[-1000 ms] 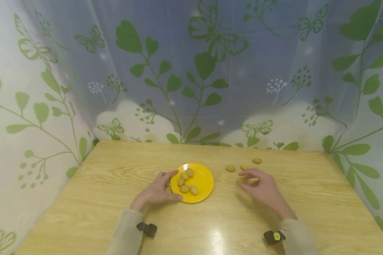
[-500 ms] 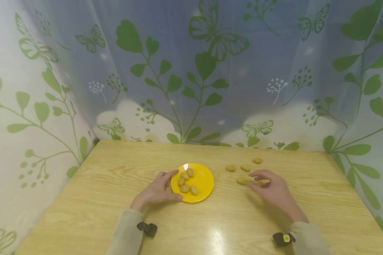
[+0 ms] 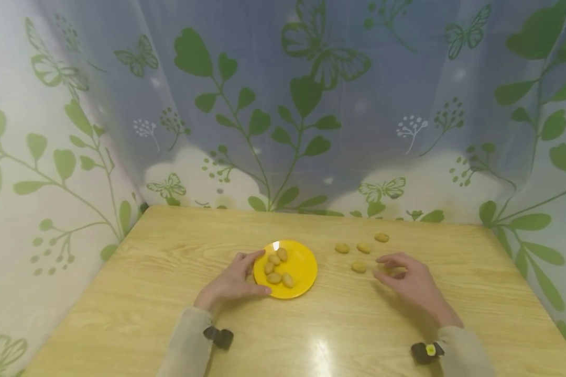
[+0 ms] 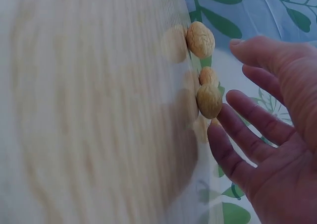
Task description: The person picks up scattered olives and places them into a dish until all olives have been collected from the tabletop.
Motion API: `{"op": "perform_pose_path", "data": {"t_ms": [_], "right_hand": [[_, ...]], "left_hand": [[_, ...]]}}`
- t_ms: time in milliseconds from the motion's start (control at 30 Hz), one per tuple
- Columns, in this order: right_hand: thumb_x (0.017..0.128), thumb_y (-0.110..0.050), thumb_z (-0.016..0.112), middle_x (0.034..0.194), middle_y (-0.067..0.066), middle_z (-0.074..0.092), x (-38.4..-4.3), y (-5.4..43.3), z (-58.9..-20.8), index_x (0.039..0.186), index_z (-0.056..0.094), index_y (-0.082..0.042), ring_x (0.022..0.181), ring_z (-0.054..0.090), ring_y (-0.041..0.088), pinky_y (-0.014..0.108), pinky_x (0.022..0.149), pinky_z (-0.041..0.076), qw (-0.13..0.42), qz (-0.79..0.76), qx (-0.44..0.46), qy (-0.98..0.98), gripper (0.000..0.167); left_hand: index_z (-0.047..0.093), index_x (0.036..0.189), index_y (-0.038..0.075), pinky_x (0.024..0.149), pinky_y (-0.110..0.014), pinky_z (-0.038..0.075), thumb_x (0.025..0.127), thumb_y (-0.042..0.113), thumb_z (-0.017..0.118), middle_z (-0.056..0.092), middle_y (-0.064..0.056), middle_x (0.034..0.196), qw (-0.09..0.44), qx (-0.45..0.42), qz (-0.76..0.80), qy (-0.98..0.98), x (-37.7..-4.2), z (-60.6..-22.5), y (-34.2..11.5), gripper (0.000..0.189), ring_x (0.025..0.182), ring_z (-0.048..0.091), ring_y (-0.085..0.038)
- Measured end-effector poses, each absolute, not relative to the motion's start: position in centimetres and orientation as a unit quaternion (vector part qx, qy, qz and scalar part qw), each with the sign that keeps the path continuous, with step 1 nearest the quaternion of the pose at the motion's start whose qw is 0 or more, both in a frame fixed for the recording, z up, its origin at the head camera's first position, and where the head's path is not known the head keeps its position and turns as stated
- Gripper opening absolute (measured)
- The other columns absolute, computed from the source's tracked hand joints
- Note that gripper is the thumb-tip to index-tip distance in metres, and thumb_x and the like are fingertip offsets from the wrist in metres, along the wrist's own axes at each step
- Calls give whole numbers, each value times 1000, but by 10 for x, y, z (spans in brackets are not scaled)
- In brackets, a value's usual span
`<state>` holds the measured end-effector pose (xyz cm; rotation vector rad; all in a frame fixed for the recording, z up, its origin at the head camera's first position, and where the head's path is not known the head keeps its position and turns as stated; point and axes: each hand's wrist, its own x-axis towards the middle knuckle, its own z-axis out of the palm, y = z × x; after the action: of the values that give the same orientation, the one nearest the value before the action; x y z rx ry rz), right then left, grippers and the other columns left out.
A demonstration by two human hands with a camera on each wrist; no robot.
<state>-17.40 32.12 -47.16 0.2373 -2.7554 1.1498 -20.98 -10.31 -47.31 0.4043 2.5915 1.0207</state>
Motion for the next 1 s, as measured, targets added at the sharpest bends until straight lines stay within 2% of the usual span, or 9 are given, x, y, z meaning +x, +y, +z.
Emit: {"op": "perform_pose_path", "data": {"t_ms": [233, 333, 433, 533, 733, 1000], "right_hand": [[91, -29, 80, 121, 12, 73, -177, 330, -473, 117, 75, -13, 100, 61, -7, 19, 78, 56, 64, 351, 76, -931, 31], [91, -31, 79, 123, 12, 73, -178, 333, -473, 119, 74, -13, 106, 64, 4, 20, 81, 55, 44, 340, 76, -936, 33], [91, -34, 78, 125, 12, 72, -177, 334, -472, 120, 74, -15, 113, 66, 23, 24, 85, 53, 22, 325, 74, -942, 35], [91, -37, 78, 128, 12, 71, -177, 335, -472, 121, 73, -16, 120, 64, 36, 33, 90, 52, 5, 317, 75, -945, 36], [91, -34, 78, 131, 16, 69, -178, 337, -474, 122, 73, -15, 125, 60, 45, 56, 98, 50, -7, 311, 85, -947, 37], [90, -29, 80, 124, 10, 73, -180, 338, -476, 116, 76, -21, 121, 63, 41, 42, 96, 50, 9, 296, 103, -949, 27]], "left_hand": [[35, 160, 24, 109, -59, 41, 80, 46, 85, 42, -14, 148, 166, 139, 365, 906, -210, -473, -103, 97, 129, 50, -32], [35, 160, 24, 109, -59, 40, 80, 46, 85, 42, -14, 148, 166, 137, 363, 906, -211, -473, -103, 97, 128, 51, -32], [35, 160, 24, 110, -60, 39, 80, 46, 85, 43, -14, 148, 167, 136, 362, 907, -211, -473, -103, 97, 128, 51, -31], [35, 160, 24, 111, -60, 39, 80, 46, 85, 42, -14, 148, 166, 137, 361, 907, -211, -473, -103, 97, 130, 50, -32], [35, 160, 25, 108, -57, 42, 80, 47, 85, 43, -13, 147, 166, 135, 359, 908, -211, -475, -102, 97, 125, 51, -29], [36, 160, 25, 111, -60, 37, 79, 47, 85, 43, -13, 148, 163, 134, 359, 909, -210, -474, -102, 97, 129, 50, -31]]}}
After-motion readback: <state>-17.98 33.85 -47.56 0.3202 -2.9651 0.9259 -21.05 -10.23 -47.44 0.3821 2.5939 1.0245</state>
